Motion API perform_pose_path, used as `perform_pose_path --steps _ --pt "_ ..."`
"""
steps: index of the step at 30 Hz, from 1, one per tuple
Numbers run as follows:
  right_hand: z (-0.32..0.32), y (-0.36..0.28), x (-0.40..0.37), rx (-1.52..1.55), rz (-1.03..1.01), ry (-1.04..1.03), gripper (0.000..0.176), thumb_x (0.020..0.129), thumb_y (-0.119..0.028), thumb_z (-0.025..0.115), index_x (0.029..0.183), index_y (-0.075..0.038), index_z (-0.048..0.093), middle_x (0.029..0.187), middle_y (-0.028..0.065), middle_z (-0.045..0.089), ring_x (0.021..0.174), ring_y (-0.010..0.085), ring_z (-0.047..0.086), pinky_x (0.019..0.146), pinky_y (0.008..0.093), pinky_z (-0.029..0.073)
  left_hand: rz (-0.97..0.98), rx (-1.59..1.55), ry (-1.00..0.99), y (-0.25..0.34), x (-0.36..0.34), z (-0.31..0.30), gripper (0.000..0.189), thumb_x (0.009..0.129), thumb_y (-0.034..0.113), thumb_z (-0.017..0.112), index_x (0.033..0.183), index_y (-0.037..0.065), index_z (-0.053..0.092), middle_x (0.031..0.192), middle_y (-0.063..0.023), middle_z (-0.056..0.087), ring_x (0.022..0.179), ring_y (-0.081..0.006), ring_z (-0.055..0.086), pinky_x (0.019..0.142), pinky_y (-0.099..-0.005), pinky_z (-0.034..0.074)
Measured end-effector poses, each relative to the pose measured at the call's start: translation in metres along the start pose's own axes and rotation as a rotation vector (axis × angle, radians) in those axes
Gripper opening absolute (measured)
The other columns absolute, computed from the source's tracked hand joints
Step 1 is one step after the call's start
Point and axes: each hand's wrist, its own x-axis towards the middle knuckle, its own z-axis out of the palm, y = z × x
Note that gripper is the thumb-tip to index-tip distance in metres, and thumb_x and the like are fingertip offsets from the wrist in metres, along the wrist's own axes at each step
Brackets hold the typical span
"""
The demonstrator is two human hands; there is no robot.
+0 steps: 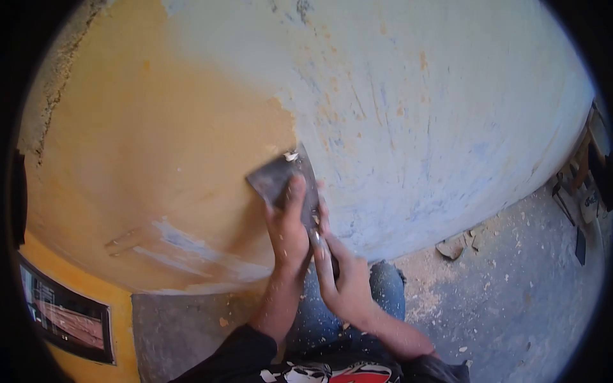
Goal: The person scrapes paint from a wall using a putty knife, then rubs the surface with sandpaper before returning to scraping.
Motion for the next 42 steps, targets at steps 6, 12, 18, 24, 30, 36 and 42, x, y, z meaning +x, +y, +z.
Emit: perform_pose_path --steps 6,12,18,24,30,36,42 --pt "-0.008 -0.006 -0.011 -0.018 0.097 -0.062 0.031 0.100 -0.013 0.048 0.122 0.007 0.056 0.064 0.0176 0.057 0.059 0.0208 0.063 0.058 0.0325 0.047 -0.023 -0.025 0.014 0.012 -0.005 0.007 0.037 0.094 0.031 0.064 0.094 -0.006 0.059 0.066 -0.0105 0.059 0.043 -0.0154 0.052 0.037 -0.0270 0.041" --pt "-0.012 -0.010 -0.012 0.005 0.045 -0.056 0.032 0.100 -0.015 0.048 0.124 0.006 0.056 0.063 0.0155 0.057 0.057 0.0180 0.060 0.057 0.0310 0.045 -0.054 -0.071 0.012 0.009 -0.011 0.007 0.033 0.094 0.027 0.066 0.091 -0.005 0.060 0.081 -0.0132 0.067 0.050 -0.0164 0.058 0.039 -0.0290 0.045" --pt "-0.012 -0.022 0.006 0.046 0.071 -0.089 0.036 0.100 -0.017 0.049 0.127 0.007 0.054 0.064 0.0182 0.058 0.060 0.0208 0.064 0.059 0.0335 0.047 -0.002 0.005 -0.033 0.025 0.000 0.015 0.038 0.096 0.034 0.061 0.098 -0.003 0.059 0.062 -0.0098 0.057 0.042 -0.0138 0.050 0.038 -0.0259 0.041" --pt "-0.017 -0.025 0.013 0.061 0.008 -0.093 0.037 0.101 -0.021 0.048 0.128 0.005 0.054 0.057 0.0123 0.052 0.054 0.0119 0.052 0.053 0.0281 0.042 0.000 -0.033 -0.019 0.029 0.005 0.021 0.038 0.094 0.033 0.063 0.098 -0.004 0.058 0.063 -0.0096 0.058 0.042 -0.0143 0.051 0.038 -0.0263 0.042" --pt "-0.034 -0.044 0.007 0.079 0.114 -0.135 0.035 0.102 -0.019 0.047 0.128 0.004 0.054 0.054 0.0087 0.051 0.051 0.0108 0.053 0.052 0.0286 0.042 -0.012 -0.060 0.008 0.025 -0.004 0.030 0.039 0.094 0.034 0.064 0.096 -0.004 0.059 0.061 -0.0090 0.057 0.042 -0.0150 0.053 0.038 -0.0260 0.042" --pt "-0.040 -0.049 0.009 0.015 0.051 -0.142 0.034 0.101 -0.019 0.048 0.125 0.005 0.055 0.058 0.0108 0.054 0.053 0.0120 0.055 0.054 0.0297 0.043 -0.035 -0.103 0.018 0.028 -0.013 0.036 0.038 0.094 0.035 0.063 0.096 -0.004 0.060 0.062 -0.0083 0.057 0.043 -0.0145 0.052 0.037 -0.0263 0.041" --pt "-0.036 -0.045 0.017 -0.067 -0.018 -0.107 0.032 0.100 -0.016 0.048 0.121 0.005 0.058 0.060 0.0159 0.057 0.054 0.0146 0.058 0.053 0.0307 0.044 0.003 -0.144 -0.009 0.035 0.000 0.031 0.034 0.095 0.031 0.062 0.101 -0.002 0.056 0.065 -0.0103 0.058 0.042 -0.0146 0.051 0.037 -0.0277 0.041"
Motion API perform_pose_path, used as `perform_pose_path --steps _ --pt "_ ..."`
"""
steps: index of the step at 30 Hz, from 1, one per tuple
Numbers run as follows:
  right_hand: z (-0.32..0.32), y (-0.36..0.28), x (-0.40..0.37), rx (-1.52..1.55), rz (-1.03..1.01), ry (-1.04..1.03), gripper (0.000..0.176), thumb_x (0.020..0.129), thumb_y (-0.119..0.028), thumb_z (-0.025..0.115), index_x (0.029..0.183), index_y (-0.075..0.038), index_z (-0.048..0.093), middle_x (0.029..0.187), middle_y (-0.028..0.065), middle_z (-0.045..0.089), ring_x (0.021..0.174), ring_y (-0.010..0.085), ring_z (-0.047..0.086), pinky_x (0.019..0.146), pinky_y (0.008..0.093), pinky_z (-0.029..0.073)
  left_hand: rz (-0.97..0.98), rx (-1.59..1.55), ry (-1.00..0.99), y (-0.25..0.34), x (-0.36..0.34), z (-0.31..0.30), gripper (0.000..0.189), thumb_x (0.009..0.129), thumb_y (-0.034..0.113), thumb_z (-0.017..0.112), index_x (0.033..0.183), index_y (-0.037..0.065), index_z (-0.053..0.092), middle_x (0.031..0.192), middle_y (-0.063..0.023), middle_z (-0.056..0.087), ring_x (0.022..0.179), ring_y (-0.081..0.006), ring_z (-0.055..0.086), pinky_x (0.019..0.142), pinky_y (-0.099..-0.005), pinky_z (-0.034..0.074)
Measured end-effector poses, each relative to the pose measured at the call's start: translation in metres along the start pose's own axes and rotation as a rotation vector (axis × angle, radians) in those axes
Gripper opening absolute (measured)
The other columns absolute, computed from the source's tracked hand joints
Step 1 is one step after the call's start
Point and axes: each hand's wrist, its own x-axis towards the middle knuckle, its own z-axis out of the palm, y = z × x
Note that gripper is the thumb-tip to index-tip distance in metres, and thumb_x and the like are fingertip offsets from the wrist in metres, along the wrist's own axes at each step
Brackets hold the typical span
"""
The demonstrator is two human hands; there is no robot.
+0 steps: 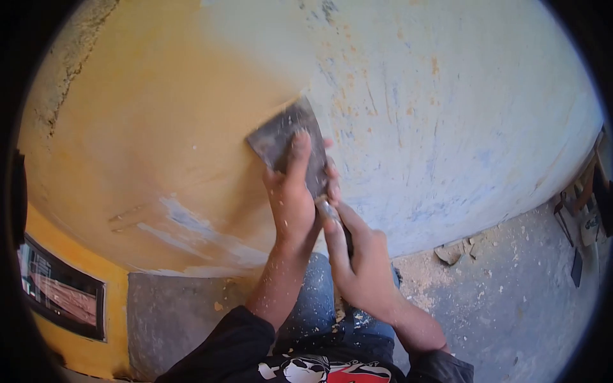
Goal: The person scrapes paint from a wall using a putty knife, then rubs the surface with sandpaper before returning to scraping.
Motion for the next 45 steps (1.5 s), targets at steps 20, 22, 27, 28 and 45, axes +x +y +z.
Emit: perform_pose_path --steps 20,22,27,28,45 --pt "-0.004 -0.017 -0.005 -0.013 -0.011 -0.030 0.032 0.100 -0.014 0.048 0.122 0.008 0.055 0.061 0.0197 0.055 0.052 0.0186 0.056 0.053 0.0338 0.043 0.070 -0.022 -0.010 0.010 0.001 0.006 0.040 0.094 0.036 0.064 0.098 -0.004 0.060 0.063 -0.0094 0.058 0.042 -0.0160 0.053 0.038 -0.0263 0.042" --pt "-0.002 -0.024 0.001 -0.015 0.035 -0.048 0.033 0.100 -0.015 0.047 0.123 0.009 0.055 0.061 0.0186 0.055 0.053 0.0180 0.055 0.053 0.0332 0.043 -0.020 -0.044 -0.061 0.010 0.006 0.001 0.040 0.094 0.036 0.064 0.099 -0.004 0.059 0.064 -0.0100 0.058 0.043 -0.0162 0.054 0.038 -0.0269 0.042" --pt "-0.006 -0.019 -0.009 -0.042 0.012 -0.019 0.035 0.100 -0.015 0.046 0.123 0.009 0.055 0.062 0.0194 0.057 0.055 0.0190 0.059 0.054 0.0327 0.044 0.011 -0.025 -0.009 0.003 -0.005 0.008 0.040 0.095 0.036 0.062 0.098 -0.003 0.060 0.063 -0.0080 0.057 0.043 -0.0151 0.053 0.039 -0.0264 0.041" --pt "-0.007 -0.017 -0.009 -0.047 0.022 -0.010 0.034 0.100 -0.015 0.046 0.123 0.010 0.055 0.060 0.0195 0.055 0.054 0.0179 0.057 0.053 0.0336 0.042 0.022 -0.026 -0.023 0.005 0.000 0.008 0.040 0.095 0.036 0.062 0.098 -0.003 0.060 0.063 -0.0080 0.057 0.043 -0.0151 0.053 0.039 -0.0264 0.041" --pt "0.014 0.015 -0.014 -0.069 -0.043 0.054 0.030 0.098 -0.012 0.049 0.122 0.006 0.055 0.065 0.0268 0.054 0.058 0.0386 0.063 0.053 0.0383 0.044 0.019 0.011 0.024 -0.015 -0.003 -0.010 0.037 0.093 0.033 0.065 0.101 -0.002 0.057 0.067 -0.0108 0.059 0.045 -0.0163 0.055 0.036 -0.0290 0.042"
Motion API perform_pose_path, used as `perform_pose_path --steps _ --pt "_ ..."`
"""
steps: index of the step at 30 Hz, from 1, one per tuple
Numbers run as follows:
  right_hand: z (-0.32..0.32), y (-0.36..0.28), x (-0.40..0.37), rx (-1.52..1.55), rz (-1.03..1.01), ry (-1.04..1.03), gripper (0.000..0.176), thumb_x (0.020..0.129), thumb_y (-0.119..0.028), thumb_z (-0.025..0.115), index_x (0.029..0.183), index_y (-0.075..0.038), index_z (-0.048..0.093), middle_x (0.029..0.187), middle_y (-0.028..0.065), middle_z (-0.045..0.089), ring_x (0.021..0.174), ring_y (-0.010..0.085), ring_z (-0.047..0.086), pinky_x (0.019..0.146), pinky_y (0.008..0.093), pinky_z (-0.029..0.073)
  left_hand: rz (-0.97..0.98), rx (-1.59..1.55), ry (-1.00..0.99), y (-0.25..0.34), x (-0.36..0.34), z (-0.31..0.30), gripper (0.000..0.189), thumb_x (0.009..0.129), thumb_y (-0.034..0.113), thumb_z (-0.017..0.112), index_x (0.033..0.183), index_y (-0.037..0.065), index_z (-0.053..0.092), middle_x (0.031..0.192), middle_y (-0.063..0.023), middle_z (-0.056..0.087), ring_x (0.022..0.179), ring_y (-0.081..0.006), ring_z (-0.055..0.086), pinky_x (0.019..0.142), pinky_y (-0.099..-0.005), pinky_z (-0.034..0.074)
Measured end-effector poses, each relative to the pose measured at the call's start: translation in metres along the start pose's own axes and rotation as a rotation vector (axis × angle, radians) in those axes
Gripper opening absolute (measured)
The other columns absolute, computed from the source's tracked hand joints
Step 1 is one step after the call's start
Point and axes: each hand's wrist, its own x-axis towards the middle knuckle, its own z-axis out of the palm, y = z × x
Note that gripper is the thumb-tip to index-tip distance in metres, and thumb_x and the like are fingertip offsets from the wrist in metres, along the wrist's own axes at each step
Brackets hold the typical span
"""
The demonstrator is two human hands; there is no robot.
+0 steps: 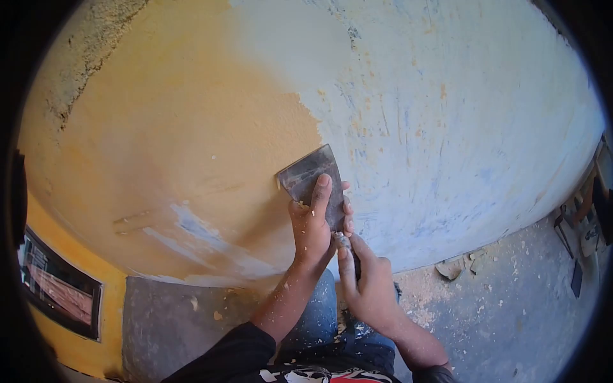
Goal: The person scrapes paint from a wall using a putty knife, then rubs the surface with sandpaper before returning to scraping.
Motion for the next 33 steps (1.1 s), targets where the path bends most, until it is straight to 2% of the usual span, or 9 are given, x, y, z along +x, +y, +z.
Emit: perform_pose_path --steps 4,7,8,15,19,23,28,31,33 --pt "-0.007 -0.026 0.027 -0.065 0.061 -0.101 0.031 0.097 -0.011 0.049 0.122 0.006 0.055 0.071 0.0302 0.059 0.073 0.0450 0.066 0.058 0.0396 0.049 0.014 0.003 -0.089 0.020 0.019 0.002 0.042 0.096 0.038 0.060 0.099 -0.004 0.059 0.063 -0.0083 0.058 0.041 -0.0151 0.051 0.037 -0.0268 0.041" --pt "-0.004 -0.023 0.010 -0.036 0.022 -0.058 0.029 0.097 -0.011 0.051 0.121 0.005 0.055 0.071 0.0308 0.058 0.072 0.0454 0.065 0.057 0.0400 0.048 -0.032 0.013 -0.084 0.016 0.005 -0.005 0.041 0.096 0.037 0.061 0.099 -0.004 0.059 0.062 -0.0083 0.058 0.041 -0.0151 0.052 0.037 -0.0269 0.041" --pt "-0.003 -0.016 0.001 -0.048 0.005 -0.049 0.029 0.096 -0.011 0.051 0.120 0.007 0.055 0.072 0.0316 0.058 0.073 0.0459 0.065 0.057 0.0407 0.048 0.027 0.025 0.048 0.008 -0.004 0.002 0.040 0.096 0.037 0.061 0.098 -0.004 0.060 0.060 -0.0081 0.057 0.041 -0.0152 0.052 0.037 -0.0269 0.041" --pt "-0.005 -0.026 0.009 -0.003 0.113 -0.075 0.030 0.098 -0.011 0.049 0.121 0.007 0.054 0.069 0.0297 0.058 0.071 0.0470 0.064 0.056 0.0403 0.047 -0.036 -0.011 -0.042 0.013 0.002 -0.002 0.040 0.094 0.036 0.063 0.096 -0.004 0.060 0.060 -0.0088 0.057 0.041 -0.0151 0.052 0.037 -0.0261 0.040" --pt "0.003 -0.026 0.014 -0.017 -0.048 0.007 0.032 0.098 -0.013 0.050 0.122 0.007 0.054 0.068 0.0285 0.059 0.065 0.0424 0.066 0.055 0.0400 0.046 0.024 0.036 -0.052 0.017 0.007 0.001 0.040 0.095 0.035 0.062 0.096 -0.004 0.059 0.061 -0.0084 0.056 0.041 -0.0150 0.051 0.038 -0.0252 0.040" --pt "-0.003 -0.030 0.010 -0.023 0.012 -0.051 0.031 0.097 -0.011 0.050 0.122 0.008 0.054 0.068 0.0301 0.059 0.068 0.0464 0.064 0.056 0.0432 0.047 -0.026 -0.009 -0.081 0.030 0.003 0.001 0.036 0.096 0.032 0.060 0.097 -0.004 0.058 0.061 -0.0088 0.056 0.041 -0.0148 0.051 0.038 -0.0259 0.041" --pt "0.005 -0.033 0.015 -0.078 -0.070 -0.023 0.031 0.098 -0.012 0.049 0.121 0.009 0.054 0.065 0.0295 0.057 0.062 0.0428 0.065 0.054 0.0444 0.045 -0.079 0.004 -0.052 0.029 0.010 -0.004 0.033 0.096 0.030 0.062 0.100 -0.002 0.057 0.072 -0.0120 0.060 0.046 -0.0158 0.054 0.038 -0.0282 0.042" --pt "-0.002 -0.039 0.014 -0.017 0.019 -0.060 0.031 0.098 -0.012 0.049 0.120 0.010 0.054 0.067 0.0300 0.057 0.062 0.0431 0.065 0.054 0.0441 0.045 -0.068 -0.048 -0.110 0.032 0.007 -0.002 0.034 0.095 0.030 0.063 0.101 -0.003 0.057 0.074 -0.0131 0.062 0.046 -0.0162 0.054 0.038 -0.0287 0.043" --pt "0.001 -0.027 0.008 -0.026 0.002 -0.019 0.030 0.098 -0.011 0.048 0.120 0.009 0.054 0.067 0.0285 0.057 0.060 0.0404 0.065 0.054 0.0420 0.045 -0.012 0.036 -0.003 0.019 -0.003 0.004 0.038 0.096 0.035 0.061 0.101 -0.002 0.059 0.071 -0.0115 0.062 0.047 -0.0151 0.055 0.039 -0.0269 0.042"
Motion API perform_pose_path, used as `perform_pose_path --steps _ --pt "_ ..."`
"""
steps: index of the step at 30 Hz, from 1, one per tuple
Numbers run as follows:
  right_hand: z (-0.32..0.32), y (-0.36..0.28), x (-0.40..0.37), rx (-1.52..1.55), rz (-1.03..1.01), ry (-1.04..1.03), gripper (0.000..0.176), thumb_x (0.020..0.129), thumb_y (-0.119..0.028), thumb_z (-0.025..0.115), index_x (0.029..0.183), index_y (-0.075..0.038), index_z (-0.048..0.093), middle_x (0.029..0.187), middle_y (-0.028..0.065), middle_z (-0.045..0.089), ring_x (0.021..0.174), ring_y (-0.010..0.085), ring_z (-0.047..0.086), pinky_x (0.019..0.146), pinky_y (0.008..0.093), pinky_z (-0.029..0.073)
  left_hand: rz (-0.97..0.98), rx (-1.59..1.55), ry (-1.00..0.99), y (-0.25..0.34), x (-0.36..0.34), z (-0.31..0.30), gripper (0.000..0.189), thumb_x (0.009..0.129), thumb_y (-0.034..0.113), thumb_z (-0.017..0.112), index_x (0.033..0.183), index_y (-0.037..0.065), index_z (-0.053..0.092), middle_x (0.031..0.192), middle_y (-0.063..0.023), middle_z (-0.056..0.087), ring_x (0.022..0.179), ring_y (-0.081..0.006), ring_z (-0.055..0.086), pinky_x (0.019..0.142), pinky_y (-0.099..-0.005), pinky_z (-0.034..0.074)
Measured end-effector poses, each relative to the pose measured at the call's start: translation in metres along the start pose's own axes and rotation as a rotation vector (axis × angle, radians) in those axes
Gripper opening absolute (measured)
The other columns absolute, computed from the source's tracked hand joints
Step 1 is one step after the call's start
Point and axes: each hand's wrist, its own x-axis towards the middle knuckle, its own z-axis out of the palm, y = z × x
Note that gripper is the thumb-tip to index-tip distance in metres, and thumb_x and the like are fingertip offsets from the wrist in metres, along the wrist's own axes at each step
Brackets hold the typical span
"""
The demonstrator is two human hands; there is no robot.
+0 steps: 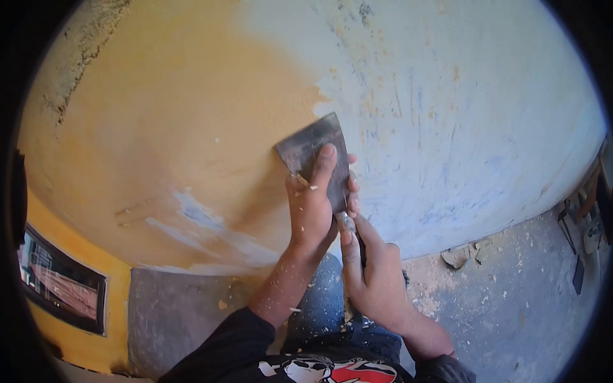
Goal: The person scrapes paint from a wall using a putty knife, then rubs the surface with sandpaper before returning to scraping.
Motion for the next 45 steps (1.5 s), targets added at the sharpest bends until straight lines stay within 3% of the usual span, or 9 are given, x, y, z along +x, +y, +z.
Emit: perform_pose_path --steps 10,26,27,30,34,36,40,42,45 --pt "0.002 0.004 0.011 0.055 -0.065 0.040 0.033 0.100 -0.013 0.048 0.123 0.010 0.054 0.061 0.0221 0.056 0.054 0.0280 0.062 0.055 0.0354 0.045 -0.015 -0.010 -0.045 0.007 0.011 0.000 0.038 0.095 0.036 0.062 0.096 -0.002 0.061 0.067 -0.0088 0.060 0.046 -0.0142 0.053 0.040 -0.0261 0.041" --pt "0.020 0.031 -0.012 0.062 -0.005 -0.008 0.035 0.097 -0.011 0.051 0.128 0.007 0.051 0.070 0.0303 0.058 0.067 0.0429 0.066 0.055 0.0407 0.047 0.025 0.039 0.014 -0.012 0.000 -0.020 0.042 0.095 0.038 0.062 0.096 -0.004 0.060 0.064 -0.0061 0.058 0.046 -0.0125 0.053 0.039 -0.0259 0.041" --pt "0.030 0.040 -0.002 -0.001 -0.286 0.114 0.035 0.097 -0.009 0.049 0.127 0.008 0.050 0.073 0.0300 0.060 0.069 0.0426 0.067 0.059 0.0390 0.049 0.025 0.050 -0.028 -0.005 0.005 -0.023 0.041 0.095 0.037 0.062 0.096 -0.004 0.060 0.064 -0.0066 0.059 0.045 -0.0127 0.053 0.039 -0.0257 0.042" --pt "0.008 -0.012 0.019 0.006 0.075 -0.116 0.036 0.097 -0.010 0.049 0.129 0.009 0.049 0.073 0.0274 0.062 0.068 0.0417 0.067 0.062 0.0365 0.051 0.041 0.020 -0.048 0.012 0.011 -0.018 0.040 0.094 0.037 0.063 0.092 -0.003 0.061 0.063 -0.0073 0.059 0.040 -0.0130 0.051 0.038 -0.0255 0.042" --pt "0.037 0.056 -0.023 -0.082 -0.196 0.074 0.032 0.098 -0.013 0.051 0.124 0.006 0.053 0.061 0.0219 0.057 0.054 0.0344 0.062 0.054 0.0368 0.046 -0.023 0.050 0.027 -0.025 -0.008 -0.040 0.036 0.093 0.033 0.065 0.105 0.001 0.054 0.066 -0.0099 0.060 0.044 -0.0150 0.055 0.035 -0.0275 0.042" --pt "0.046 0.073 -0.042 0.100 0.113 -0.041 0.029 0.099 -0.013 0.050 0.122 0.003 0.056 0.063 0.0199 0.060 0.054 0.0318 0.063 0.055 0.0379 0.047 -0.098 0.073 0.018 -0.051 -0.016 -0.068 0.035 0.094 0.030 0.065 0.100 -0.004 0.057 0.065 -0.0108 0.060 0.045 -0.0169 0.056 0.038 -0.0287 0.045" --pt "0.058 0.111 -0.052 0.069 0.110 -0.104 0.029 0.100 -0.015 0.049 0.123 0.001 0.054 0.062 0.0128 0.060 0.053 0.0254 0.062 0.055 0.0356 0.048 -0.162 0.088 0.024 -0.076 -0.023 -0.105 0.037 0.094 0.029 0.065 0.096 -0.008 0.059 0.065 -0.0121 0.061 0.047 -0.0180 0.057 0.043 -0.0294 0.047" --pt "0.060 0.117 -0.056 0.339 0.313 -0.348 0.028 0.102 -0.019 0.048 0.122 0.000 0.051 0.064 0.0077 0.060 0.053 0.0171 0.059 0.052 0.0328 0.047 -0.169 0.104 0.009 -0.084 -0.030 -0.116 0.037 0.094 0.029 0.065 0.096 -0.007 0.059 0.066 -0.0122 0.061 0.047 -0.0180 0.057 0.043 -0.0293 0.047" --pt "0.072 0.119 -0.064 0.572 0.368 -0.313 0.023 0.104 -0.025 0.044 0.111 -0.003 0.047 0.066 0.0037 0.053 0.052 0.0113 0.053 0.049 0.0270 0.044 -0.187 0.159 0.008 -0.091 -0.039 -0.123 0.037 0.094 0.030 0.065 0.095 -0.007 0.057 0.063 -0.0118 0.059 0.045 -0.0179 0.055 0.041 -0.0291 0.046"
